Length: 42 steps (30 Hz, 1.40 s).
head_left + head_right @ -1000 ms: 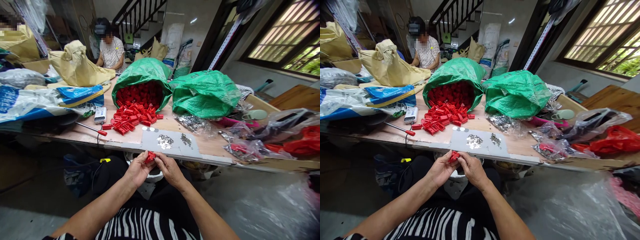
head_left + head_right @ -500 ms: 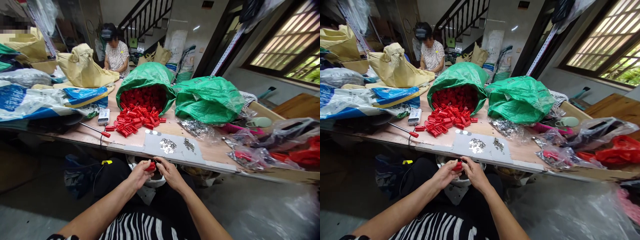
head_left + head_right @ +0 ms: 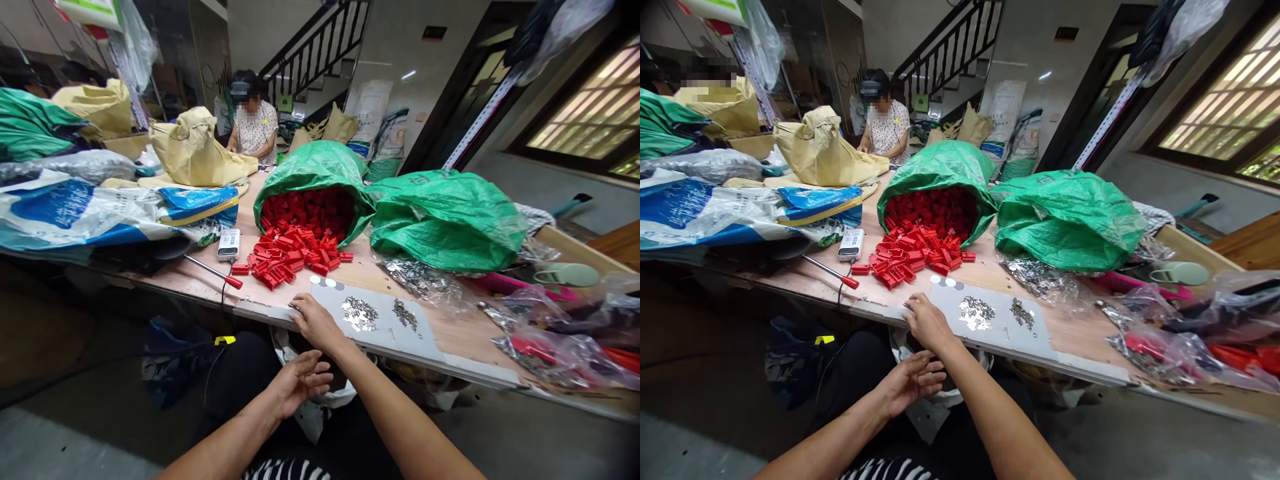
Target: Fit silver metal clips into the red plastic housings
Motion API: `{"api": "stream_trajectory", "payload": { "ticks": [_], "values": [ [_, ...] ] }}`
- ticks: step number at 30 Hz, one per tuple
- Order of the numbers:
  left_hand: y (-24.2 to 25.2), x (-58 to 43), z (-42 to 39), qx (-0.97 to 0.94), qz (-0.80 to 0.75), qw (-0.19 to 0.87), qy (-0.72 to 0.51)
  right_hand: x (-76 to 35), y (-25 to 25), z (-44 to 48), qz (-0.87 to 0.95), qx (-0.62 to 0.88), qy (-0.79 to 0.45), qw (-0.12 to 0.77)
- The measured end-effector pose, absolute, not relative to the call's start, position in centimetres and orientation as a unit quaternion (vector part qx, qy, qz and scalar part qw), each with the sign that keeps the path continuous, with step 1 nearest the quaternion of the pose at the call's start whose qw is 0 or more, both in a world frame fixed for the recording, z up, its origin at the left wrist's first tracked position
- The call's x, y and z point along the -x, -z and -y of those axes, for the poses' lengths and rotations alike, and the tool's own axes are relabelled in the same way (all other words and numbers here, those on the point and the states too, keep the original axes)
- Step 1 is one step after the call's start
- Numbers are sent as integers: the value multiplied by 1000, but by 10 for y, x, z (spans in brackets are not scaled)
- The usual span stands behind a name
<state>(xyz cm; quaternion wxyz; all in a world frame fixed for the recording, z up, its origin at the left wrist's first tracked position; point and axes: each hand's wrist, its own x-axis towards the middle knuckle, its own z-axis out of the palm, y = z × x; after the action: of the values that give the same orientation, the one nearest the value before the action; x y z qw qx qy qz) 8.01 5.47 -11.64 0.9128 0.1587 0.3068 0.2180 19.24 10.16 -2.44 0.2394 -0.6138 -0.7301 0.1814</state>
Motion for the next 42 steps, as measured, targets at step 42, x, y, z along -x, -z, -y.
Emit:
{"api": "stream_trajectory", "payload": {
  "ticks": [42],
  "values": [
    [130,-52,-51,-206,-253,915,-236,-220,46,-114,567,708,-179,380]
  ]
}}
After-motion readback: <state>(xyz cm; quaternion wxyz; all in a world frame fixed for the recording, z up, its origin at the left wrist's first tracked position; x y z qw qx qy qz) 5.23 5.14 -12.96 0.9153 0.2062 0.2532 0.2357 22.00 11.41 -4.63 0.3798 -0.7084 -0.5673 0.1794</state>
